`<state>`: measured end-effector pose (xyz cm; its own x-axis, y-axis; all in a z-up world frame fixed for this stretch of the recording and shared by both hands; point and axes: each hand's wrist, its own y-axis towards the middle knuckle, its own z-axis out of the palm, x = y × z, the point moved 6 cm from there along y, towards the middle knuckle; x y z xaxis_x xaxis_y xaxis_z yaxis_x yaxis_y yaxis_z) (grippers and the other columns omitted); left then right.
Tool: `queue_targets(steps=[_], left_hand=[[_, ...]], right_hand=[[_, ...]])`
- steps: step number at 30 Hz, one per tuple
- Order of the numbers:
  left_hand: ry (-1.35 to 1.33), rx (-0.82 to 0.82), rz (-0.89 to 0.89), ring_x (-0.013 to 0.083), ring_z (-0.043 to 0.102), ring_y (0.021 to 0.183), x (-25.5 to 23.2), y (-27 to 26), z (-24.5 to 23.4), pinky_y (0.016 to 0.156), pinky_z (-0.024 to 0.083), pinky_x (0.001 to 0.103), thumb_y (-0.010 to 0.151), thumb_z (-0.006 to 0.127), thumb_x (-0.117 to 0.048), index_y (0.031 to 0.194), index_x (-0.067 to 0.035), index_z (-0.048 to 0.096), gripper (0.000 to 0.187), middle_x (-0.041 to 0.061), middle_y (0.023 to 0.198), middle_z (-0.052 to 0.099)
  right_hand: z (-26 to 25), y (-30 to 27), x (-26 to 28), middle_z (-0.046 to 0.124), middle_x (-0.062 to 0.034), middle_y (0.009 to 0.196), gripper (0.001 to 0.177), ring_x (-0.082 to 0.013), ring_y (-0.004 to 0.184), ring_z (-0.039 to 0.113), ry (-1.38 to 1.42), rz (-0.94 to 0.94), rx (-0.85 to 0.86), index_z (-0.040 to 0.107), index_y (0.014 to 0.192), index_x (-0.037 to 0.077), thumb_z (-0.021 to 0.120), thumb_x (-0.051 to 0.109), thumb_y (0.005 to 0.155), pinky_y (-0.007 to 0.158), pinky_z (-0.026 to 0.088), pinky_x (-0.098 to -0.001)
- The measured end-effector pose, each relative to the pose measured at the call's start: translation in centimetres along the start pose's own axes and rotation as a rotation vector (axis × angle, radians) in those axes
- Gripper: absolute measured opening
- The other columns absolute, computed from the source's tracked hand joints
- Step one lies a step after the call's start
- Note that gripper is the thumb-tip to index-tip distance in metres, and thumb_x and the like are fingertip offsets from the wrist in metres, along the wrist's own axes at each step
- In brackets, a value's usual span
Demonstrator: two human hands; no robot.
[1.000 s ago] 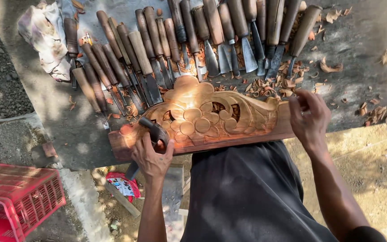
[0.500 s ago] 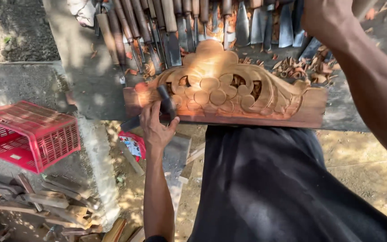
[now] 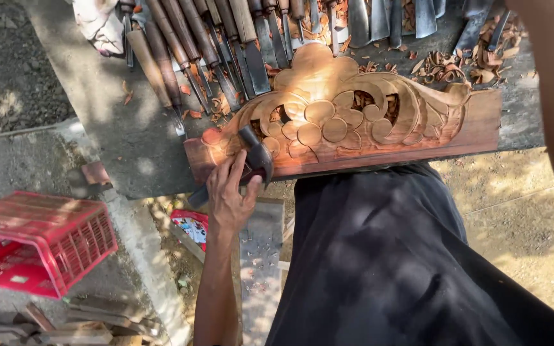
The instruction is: Carving a decorative wood panel using a hammer and chisel.
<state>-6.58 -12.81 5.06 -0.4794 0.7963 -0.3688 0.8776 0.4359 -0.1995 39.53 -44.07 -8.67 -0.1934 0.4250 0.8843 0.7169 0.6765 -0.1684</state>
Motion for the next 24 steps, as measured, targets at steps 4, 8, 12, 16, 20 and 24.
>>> queue_targets(steps=[4,8,12,16,20,24], left_hand=[[0.058,0.055,0.005,0.0388,0.056,0.116,2.0,-0.4,0.4,0.099,0.044,0.052,0.087,0.077,-0.020,0.140,-0.012,0.059,0.057,0.015,0.124,0.059],[0.006,0.114,0.002,0.0406,0.058,0.112,1.3,1.0,0.0,0.092,0.047,0.052,0.084,0.077,-0.019,0.132,-0.010,0.059,0.052,0.017,0.117,0.058],[-0.165,0.254,-0.156,0.0442,0.063,0.102,-0.4,1.7,0.3,0.084,0.050,0.054,0.084,0.074,-0.021,0.123,-0.008,0.056,0.045,0.020,0.111,0.062],[-0.239,0.294,-0.263,0.0443,0.066,0.098,0.4,-0.2,2.0,0.083,0.051,0.052,0.083,0.077,-0.023,0.120,-0.006,0.057,0.045,0.021,0.103,0.067],[-0.439,0.344,-0.428,0.0332,0.067,0.093,-1.7,0.0,0.3,0.080,0.053,0.044,0.082,0.078,-0.024,0.118,-0.006,0.061,0.044,0.015,0.101,0.070],[-0.714,0.214,-0.594,0.0161,0.061,0.076,-4.4,1.1,-2.4,0.069,0.050,0.033,0.091,0.076,-0.020,0.109,-0.004,0.063,0.028,0.006,0.087,0.066]], right_hand=[[-0.5,-4.7,-0.5,0.060,-0.0078,0.089,0.013,-0.0163,0.072,0.058,0.491,0.147,0.002,0.061,0.108,0.004,0.065,0.013,0.100,0.067,0.048,-0.0311],[1.9,-6.9,3.8,0.057,-0.0049,0.097,0.021,-0.0131,0.079,0.055,0.995,0.249,0.026,0.055,0.113,0.005,0.066,0.017,0.100,0.076,0.047,-0.0286],[8.9,-9.4,16.1,0.058,-0.0034,0.100,0.029,-0.0108,0.083,0.054,1.176,0.187,0.129,0.054,0.118,0.011,0.064,0.033,0.103,0.077,0.045,-0.0279],[14.4,-10.7,26.2,0.070,-0.0099,0.094,0.036,-0.0228,0.086,0.070,0.402,-0.133,0.436,0.067,0.119,0.007,0.064,0.035,0.098,0.076,0.055,-0.0386],[18.2,-11.7,26.4,0.066,-0.0169,0.090,0.037,-0.0370,0.081,0.067,0.536,-0.187,0.636,0.062,0.112,0.002,0.060,0.029,0.087,0.071,0.050,-0.0467],[16.4,-9.8,26.2,0.060,-0.0170,0.076,0.032,-0.0384,0.074,0.061,0.608,-0.420,0.464,0.065,0.090,0.003,0.068,0.035,0.092,0.066,0.047,-0.0494]])
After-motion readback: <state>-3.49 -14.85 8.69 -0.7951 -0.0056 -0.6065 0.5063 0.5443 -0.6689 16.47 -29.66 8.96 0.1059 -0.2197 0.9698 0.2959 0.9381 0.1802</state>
